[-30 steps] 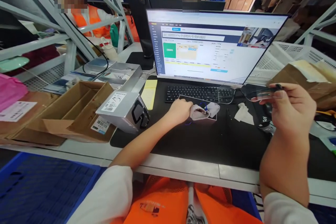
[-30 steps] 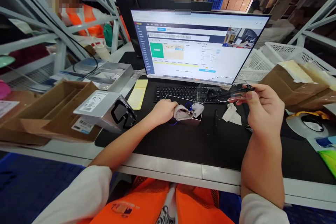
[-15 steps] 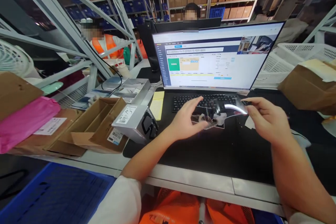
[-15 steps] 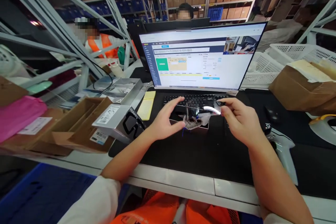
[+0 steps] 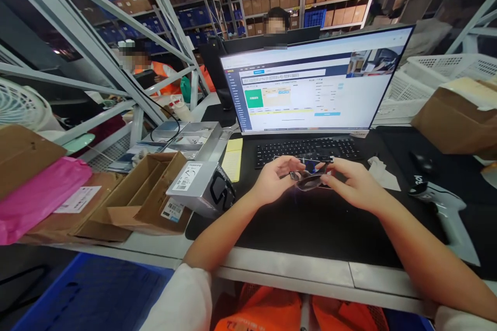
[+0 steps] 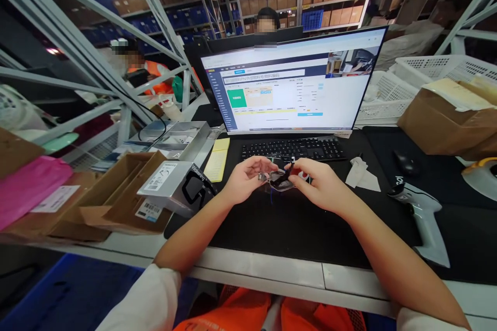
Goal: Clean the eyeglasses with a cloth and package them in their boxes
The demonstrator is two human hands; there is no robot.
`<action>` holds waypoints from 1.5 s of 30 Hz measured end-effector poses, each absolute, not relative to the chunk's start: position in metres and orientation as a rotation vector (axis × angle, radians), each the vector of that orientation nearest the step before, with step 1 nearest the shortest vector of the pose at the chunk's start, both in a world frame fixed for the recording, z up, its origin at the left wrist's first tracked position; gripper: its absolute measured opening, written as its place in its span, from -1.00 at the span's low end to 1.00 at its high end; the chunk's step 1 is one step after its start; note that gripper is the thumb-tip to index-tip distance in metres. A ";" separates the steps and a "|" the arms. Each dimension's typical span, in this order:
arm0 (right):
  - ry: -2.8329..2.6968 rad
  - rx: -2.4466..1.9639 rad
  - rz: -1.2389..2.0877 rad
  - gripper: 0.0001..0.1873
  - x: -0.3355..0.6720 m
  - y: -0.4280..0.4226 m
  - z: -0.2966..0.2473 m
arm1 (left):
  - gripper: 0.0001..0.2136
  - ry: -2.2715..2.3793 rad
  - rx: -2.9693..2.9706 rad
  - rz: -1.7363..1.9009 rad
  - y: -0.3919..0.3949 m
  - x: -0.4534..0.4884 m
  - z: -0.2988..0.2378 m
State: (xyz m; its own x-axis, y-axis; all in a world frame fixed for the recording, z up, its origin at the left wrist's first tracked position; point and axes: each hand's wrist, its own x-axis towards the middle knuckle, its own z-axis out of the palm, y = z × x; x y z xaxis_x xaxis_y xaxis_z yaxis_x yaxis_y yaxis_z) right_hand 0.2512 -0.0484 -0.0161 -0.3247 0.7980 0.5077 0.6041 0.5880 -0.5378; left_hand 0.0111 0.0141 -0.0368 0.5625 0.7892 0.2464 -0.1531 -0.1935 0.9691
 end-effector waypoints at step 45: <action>-1.343 -1.741 0.396 -0.49 0.444 0.029 -0.094 | -0.66 0.999 2.703 1.536 -0.003 -0.017 -0.002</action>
